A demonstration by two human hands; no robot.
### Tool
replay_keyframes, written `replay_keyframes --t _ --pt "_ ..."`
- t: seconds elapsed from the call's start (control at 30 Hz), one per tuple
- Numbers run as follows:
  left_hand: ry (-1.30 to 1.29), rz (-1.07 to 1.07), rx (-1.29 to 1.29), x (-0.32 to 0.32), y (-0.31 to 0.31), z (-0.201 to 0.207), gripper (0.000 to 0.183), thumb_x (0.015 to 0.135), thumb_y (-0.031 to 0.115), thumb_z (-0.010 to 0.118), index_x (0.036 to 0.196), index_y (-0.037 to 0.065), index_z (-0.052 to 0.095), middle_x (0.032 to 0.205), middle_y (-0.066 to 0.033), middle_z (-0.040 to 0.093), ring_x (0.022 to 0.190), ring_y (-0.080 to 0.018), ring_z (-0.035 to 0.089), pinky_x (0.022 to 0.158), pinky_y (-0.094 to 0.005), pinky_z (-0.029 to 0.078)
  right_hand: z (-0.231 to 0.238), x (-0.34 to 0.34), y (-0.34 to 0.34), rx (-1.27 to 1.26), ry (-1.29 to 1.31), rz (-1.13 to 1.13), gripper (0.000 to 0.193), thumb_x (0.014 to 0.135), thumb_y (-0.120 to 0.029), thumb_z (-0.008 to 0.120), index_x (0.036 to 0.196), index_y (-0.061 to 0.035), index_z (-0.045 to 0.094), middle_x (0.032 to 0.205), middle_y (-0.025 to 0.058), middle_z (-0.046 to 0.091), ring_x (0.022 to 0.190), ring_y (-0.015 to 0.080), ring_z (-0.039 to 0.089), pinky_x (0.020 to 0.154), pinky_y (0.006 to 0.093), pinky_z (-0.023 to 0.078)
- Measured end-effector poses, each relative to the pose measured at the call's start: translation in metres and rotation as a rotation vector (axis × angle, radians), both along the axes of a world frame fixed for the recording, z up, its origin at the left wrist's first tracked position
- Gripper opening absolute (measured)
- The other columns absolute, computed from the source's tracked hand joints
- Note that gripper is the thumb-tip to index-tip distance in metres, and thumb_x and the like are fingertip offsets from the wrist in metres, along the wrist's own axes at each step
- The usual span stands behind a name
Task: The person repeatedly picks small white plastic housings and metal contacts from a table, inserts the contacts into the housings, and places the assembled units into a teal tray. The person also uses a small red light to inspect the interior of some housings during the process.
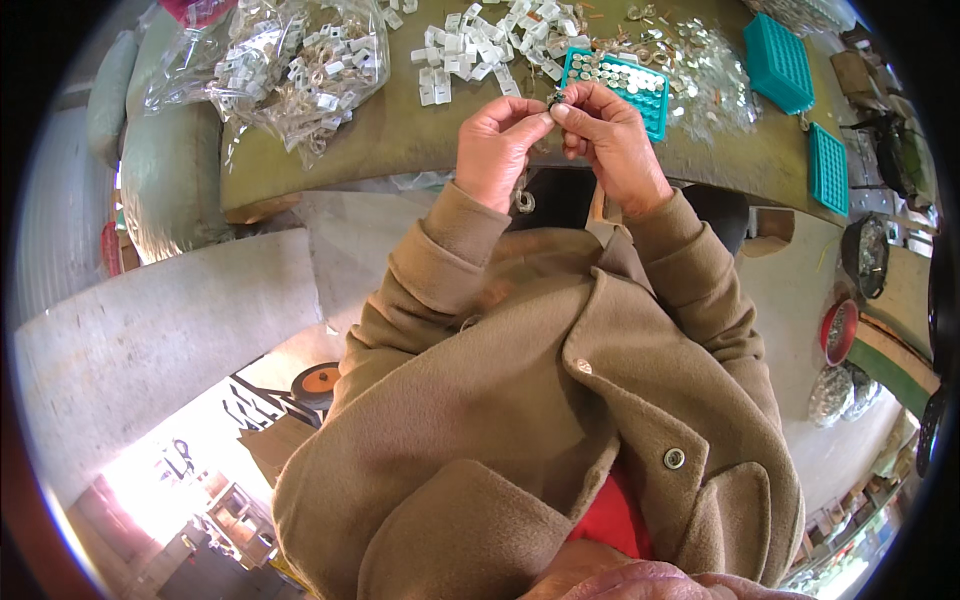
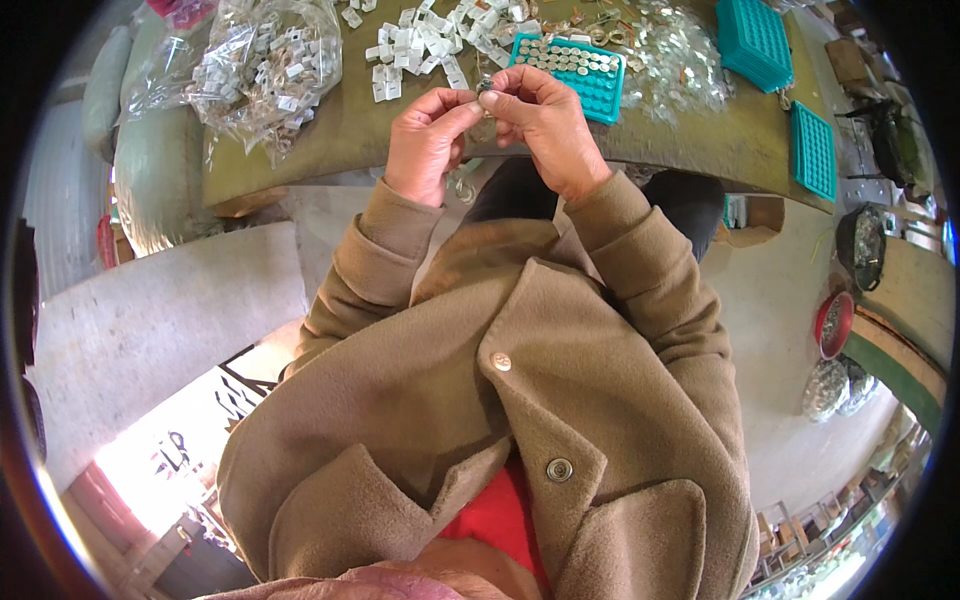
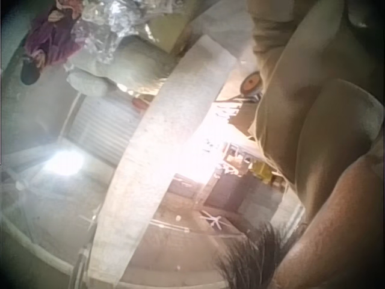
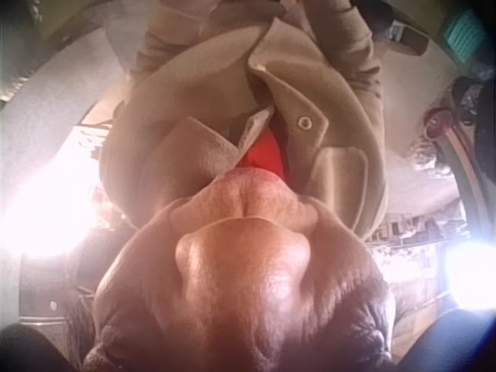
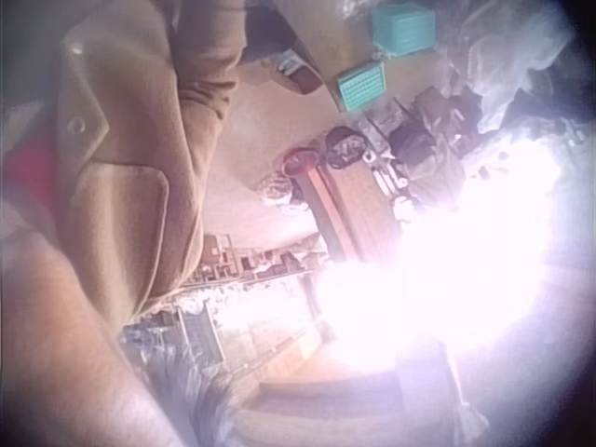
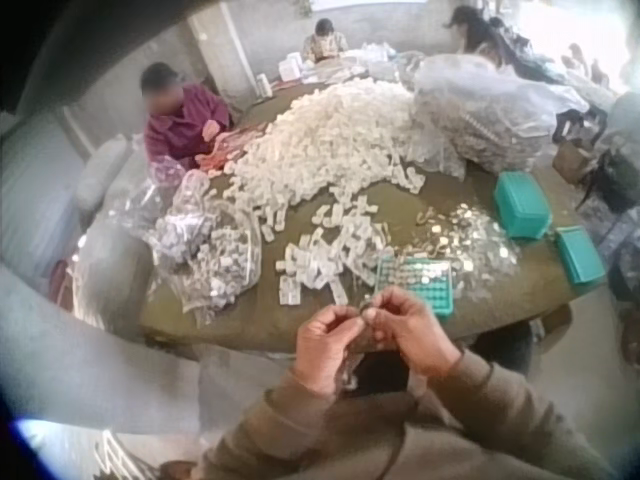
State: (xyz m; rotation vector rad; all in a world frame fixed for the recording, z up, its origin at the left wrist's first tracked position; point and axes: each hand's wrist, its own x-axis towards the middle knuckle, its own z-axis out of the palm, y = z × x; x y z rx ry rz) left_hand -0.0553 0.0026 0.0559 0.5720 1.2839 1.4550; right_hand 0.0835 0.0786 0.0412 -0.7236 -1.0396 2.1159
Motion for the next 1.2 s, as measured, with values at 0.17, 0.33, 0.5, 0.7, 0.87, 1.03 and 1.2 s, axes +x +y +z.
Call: replay_keyframes --t 0.17,0.33,0.5,0.7,0.87,1.03,1.2 --pt "0.005 -0.214 -0.088 -0.027 -0.001 -0.002 0.012 0.086 0.012 0.071 0.094 0.005 0.069 0.082 0.003 0.066 0.064 -0.0013 0.05 0.055 -0.0175 0.037 0.005 0.0 0.0 -0.157 0.058 -0.06 0.004 0.096 -0.011 0.061 0.098 -0.0093 0.057 0.089 -0.0005 0.063 0.078 0.0084 0.065 0.066 0.0225 0.057" --pt "0.538 -0.123 -0.033 -0.066 0.018 -0.011 0.021 0.086 0.022 0.072 0.095 0.003 0.068 0.078 0.0016 0.067 0.066 -0.0065 0.057 0.057 -0.0231 0.044 0.002 -0.001 0.006 -0.15 0.105 -0.059 0.007 0.094 -0.009 0.062 0.098 -0.0095 0.056 0.084 -0.0013 0.06 0.075 0.0099 0.065 0.061 0.0233 0.054" --pt "1.304 0.194 -0.115 -0.085 0.056 -0.025 0.039 0.08 0.039 0.075 0.096 0.006 0.064 0.079 -0.0065 0.069 0.07 -0.0234 0.066 0.065 -0.0356 0.051 0.0 -0.011 -0.002 -0.077 0.009 0.042 0.009 0.093 -0.011 0.064 0.096 -0.0099 0.056 0.077 -0.0029 0.058 0.062 0.0066 0.055 0.052 0.0214 0.043" --pt "1.299 0.241 -0.193 -0.093 0.07 -0.038 0.036 0.08 0.035 0.078 0.097 0.006 0.068 0.081 -0.0066 0.071 0.072 -0.0189 0.067 0.065 -0.0314 0.052 0.003 -0.018 -0.01 -0.015 -0.11 0.12 0.008 0.094 -0.012 0.062 0.095 -0.0108 0.054 0.077 -0.0036 0.054 0.064 0.0054 0.051 0.058 0.0207 0.041" --pt "0.476 0.283 -0.066 -0.102 0.046 -0.024 0.019 0.088 0.019 0.071 0.1 0.004 0.068 0.087 -0.0043 0.072 0.071 -0.0053 0.058 0.058 -0.0186 0.046 0.002 -0.029 -0.007 0.009 -0.01 0.075 0.007 0.094 -0.012 0.06 0.095 -0.0092 0.054 0.081 -0.0036 0.055 0.076 0.0059 0.053 0.071 0.0208 0.042" --pt "-0.274 0.06 -0.032 -0.072 0.012 -0.001 0.018 0.092 0.019 0.069 0.105 0.007 0.065 0.096 -0.0017 0.068 0.073 -0.0022 0.054 0.056 -0.0158 0.045 0.001 -0.043 -0.003 0.013 0.074 -0.037 0.007 0.092 -0.01 0.06 0.094 -0.008 0.054 0.081 -0.0031 0.055 0.075 0.0067 0.052 0.07 0.022 0.039" --pt "-0.133 0.078 -0.077 -0.03 -0.004 0.002 0.026 0.092 0.019 0.068 0.117 0.009 0.066 0.094 0.0026 0.066 0.082 -0.0042 0.061 0.062 -0.0175 0.049 0.001 -0.039 -0.012 0.057 0.03 -0.129 0.008 0.089 -0.009 0.065 0.09 -0.0052 0.057 0.074 -0.0032 0.055 0.067 0.0056 0.05 0.059 0.0209 0.037"
